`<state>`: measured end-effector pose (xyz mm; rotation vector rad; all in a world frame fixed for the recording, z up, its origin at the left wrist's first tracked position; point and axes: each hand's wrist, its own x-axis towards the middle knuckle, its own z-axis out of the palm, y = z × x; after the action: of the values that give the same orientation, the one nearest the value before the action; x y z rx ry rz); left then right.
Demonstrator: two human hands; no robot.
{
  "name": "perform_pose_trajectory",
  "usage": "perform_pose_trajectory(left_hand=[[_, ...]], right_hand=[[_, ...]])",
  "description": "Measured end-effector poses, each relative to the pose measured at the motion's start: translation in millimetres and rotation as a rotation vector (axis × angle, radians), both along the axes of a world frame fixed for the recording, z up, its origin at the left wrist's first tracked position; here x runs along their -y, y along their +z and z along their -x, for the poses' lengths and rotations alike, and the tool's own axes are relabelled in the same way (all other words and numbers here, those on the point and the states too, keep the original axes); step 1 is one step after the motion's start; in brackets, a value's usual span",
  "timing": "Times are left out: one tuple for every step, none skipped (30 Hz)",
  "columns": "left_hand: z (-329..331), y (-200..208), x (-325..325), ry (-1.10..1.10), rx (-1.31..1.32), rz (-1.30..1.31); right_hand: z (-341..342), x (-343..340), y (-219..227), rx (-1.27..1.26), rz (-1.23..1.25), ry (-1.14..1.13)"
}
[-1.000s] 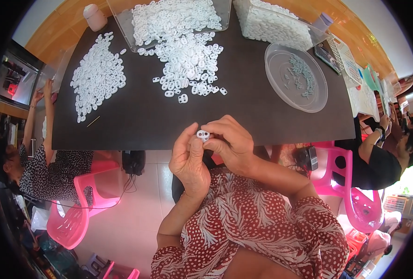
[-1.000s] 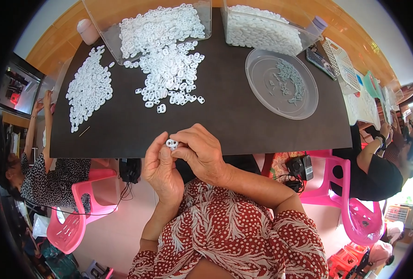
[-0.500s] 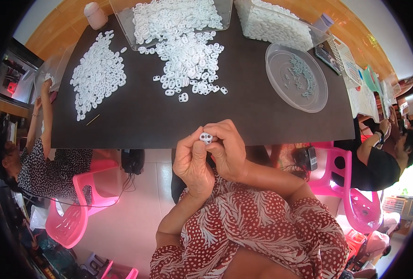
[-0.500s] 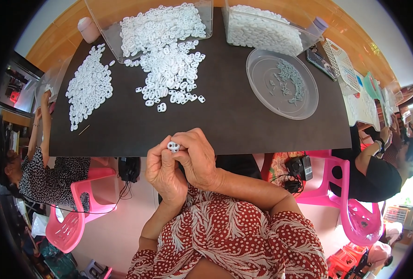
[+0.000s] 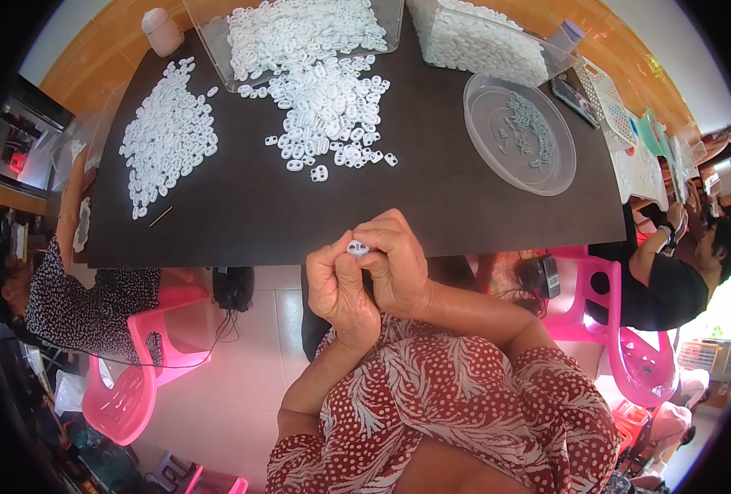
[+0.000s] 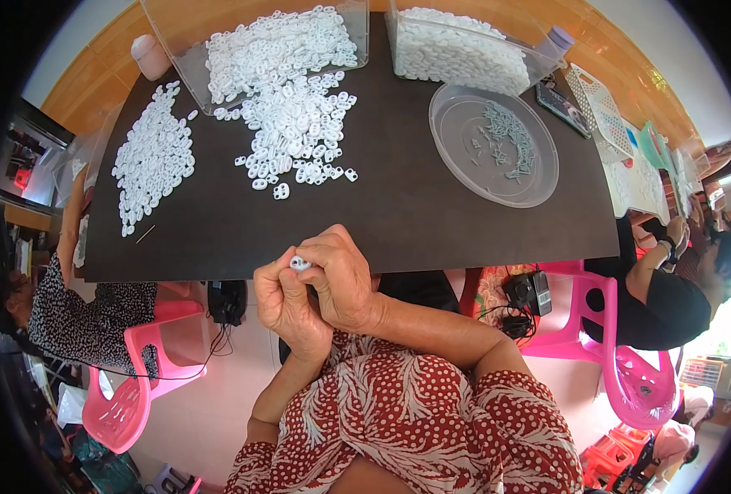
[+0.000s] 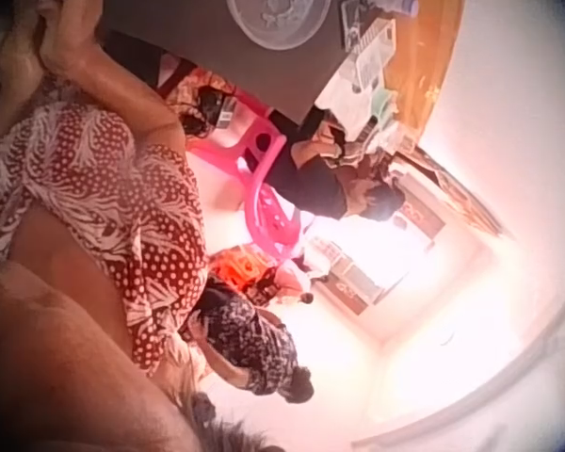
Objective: Assembling small hardware components by manually inserting tiny parts into white plastic rings.
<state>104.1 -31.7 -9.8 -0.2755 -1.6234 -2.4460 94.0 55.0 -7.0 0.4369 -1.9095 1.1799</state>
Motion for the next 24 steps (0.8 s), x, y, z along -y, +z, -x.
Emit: perform_pose_trajectory(left_hand=[[1, -2, 0, 0.016, -0.01, 0.019], [1, -4, 0, 0.033, -0.021, 0.037], [1, -4, 0, 0.032, -0.022, 0.037], [2, -4, 1, 0.061, -0.042, 0.115], [3, -4, 1, 0.091, -0.063, 0.191], [3, -5, 0, 0.09, -0.066, 0.189], [3, -5, 0, 0.101, -0.047, 0.185], [4, -5, 0, 0.115, -0.031, 0.18], [4, -4, 1, 0.119, -0.04, 0.178], [3, -2, 2, 0.079, -0.017, 0.15], [4, -2, 2, 0.039, 0.008, 0.123], [9, 0, 2, 0.051, -0.02, 0.177], [14, 2, 3, 0.056, -0.033, 0.173], [18, 7, 6, -0.039, 0.024, 0.192], [23, 12, 9, -0.135, 0.079, 0.209], [33, 19, 6, -0.084, 0.091, 0.277], [48, 15, 8, 0.035, -0.12, 0.559], [66, 15, 10, 0.161, -0.338, 0.827], [78, 20, 11, 0.232, -0.452, 0.99], [88, 21, 12, 0.26, -0.49, 1.07], [98, 19, 12, 0.291, -0.53, 1.145], [104, 17, 12, 0.333, -0.556, 1.239], [108, 15, 13, 0.341, -0.576, 1.282], [113, 10, 13, 0.346, -0.602, 1.324]], right_hand=[[1, 1, 0, -0.023, 0.013, -0.007], [2, 2, -1, -0.023, 0.013, -0.008], [2, 2, -2, -0.03, 0.014, -0.009], [3, 2, -2, -0.037, 0.015, -0.011], [4, 2, -3, -0.038, 0.014, -0.012], [5, 3, -3, -0.034, 0.017, -0.006], [6, 2, -3, -0.031, 0.019, 0.0], [7, 2, -3, -0.039, 0.018, 0.002], [6, 2, -3, -0.015, 0.018, 0.007], [6, 2, -2, 0.006, 0.018, 0.014], [5, 0, -1, -0.004, 0.016, 0.017], [4, -4, 1, 0.061, 0.032, 0.001], [4, -8, 3, 0.125, 0.047, -0.016], [1, -13, 9, 0.219, 0.108, -0.008], [2, -19, 12, 0.283, 0.146, -0.041], [3, -26, 17, 0.346, 0.182, -0.078], [6, -36, 23, 0.323, 0.19, -0.13], [11, -50, 30, 0.287, 0.143, -0.165], [16, -64, 37, 0.25, 0.093, -0.207], [23, -77, 46, 0.244, 0.055, -0.265], [32, -90, 57, 0.156, 0.002, -0.302], [42, -102, 69, 0.068, -0.054, -0.339], [50, -114, 79, 0.031, -0.071, -0.391], [56, -132, 87, -0.012, -0.145, -0.452]])
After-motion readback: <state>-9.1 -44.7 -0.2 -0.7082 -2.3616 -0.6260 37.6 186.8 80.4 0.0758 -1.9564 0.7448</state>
